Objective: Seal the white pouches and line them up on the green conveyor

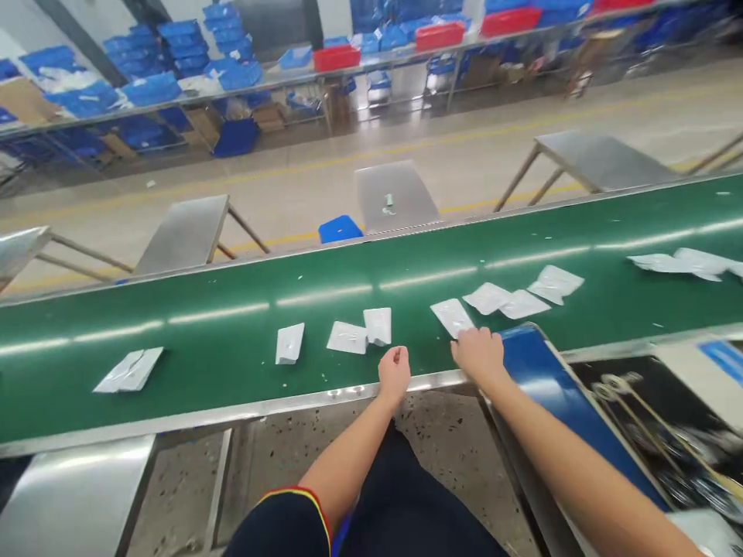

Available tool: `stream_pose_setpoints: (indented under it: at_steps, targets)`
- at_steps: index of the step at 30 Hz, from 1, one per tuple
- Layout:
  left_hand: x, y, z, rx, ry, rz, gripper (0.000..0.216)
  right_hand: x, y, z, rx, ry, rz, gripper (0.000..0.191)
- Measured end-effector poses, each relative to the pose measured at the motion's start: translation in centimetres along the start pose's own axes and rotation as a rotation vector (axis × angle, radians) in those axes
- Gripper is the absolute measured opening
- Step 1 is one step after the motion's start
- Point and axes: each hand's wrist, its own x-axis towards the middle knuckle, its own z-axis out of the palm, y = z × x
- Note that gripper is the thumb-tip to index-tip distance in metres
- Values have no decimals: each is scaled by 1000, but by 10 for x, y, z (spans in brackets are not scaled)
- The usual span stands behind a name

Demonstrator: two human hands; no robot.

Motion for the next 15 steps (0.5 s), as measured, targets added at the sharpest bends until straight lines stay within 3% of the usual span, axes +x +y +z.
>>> stream_pose_setpoints:
  at_steps: [2, 4, 6, 9, 11, 15]
  targets:
    - [5, -9, -28, -16, 81, -2, 43, 53, -23, 5, -57, -107, 17, 26]
    - [10, -20, -54, -50, 187, -116, 45, 90, -30, 14, -71, -200, 57, 28]
    - [18, -30, -73, -139, 272, -352, 49, 114, -30, 21, -78, -256, 94, 36]
    - [40, -33, -86, -335, 304, -684, 50, 135, -35, 22, -62, -279, 99, 48]
    - [56, -30, -86, -411, 304, -739, 43, 143, -51, 19, -38, -290, 69, 47]
    - [75, -23, -87, -378, 337, -690, 23, 142, -104, 22, 35, -292, -93, 42]
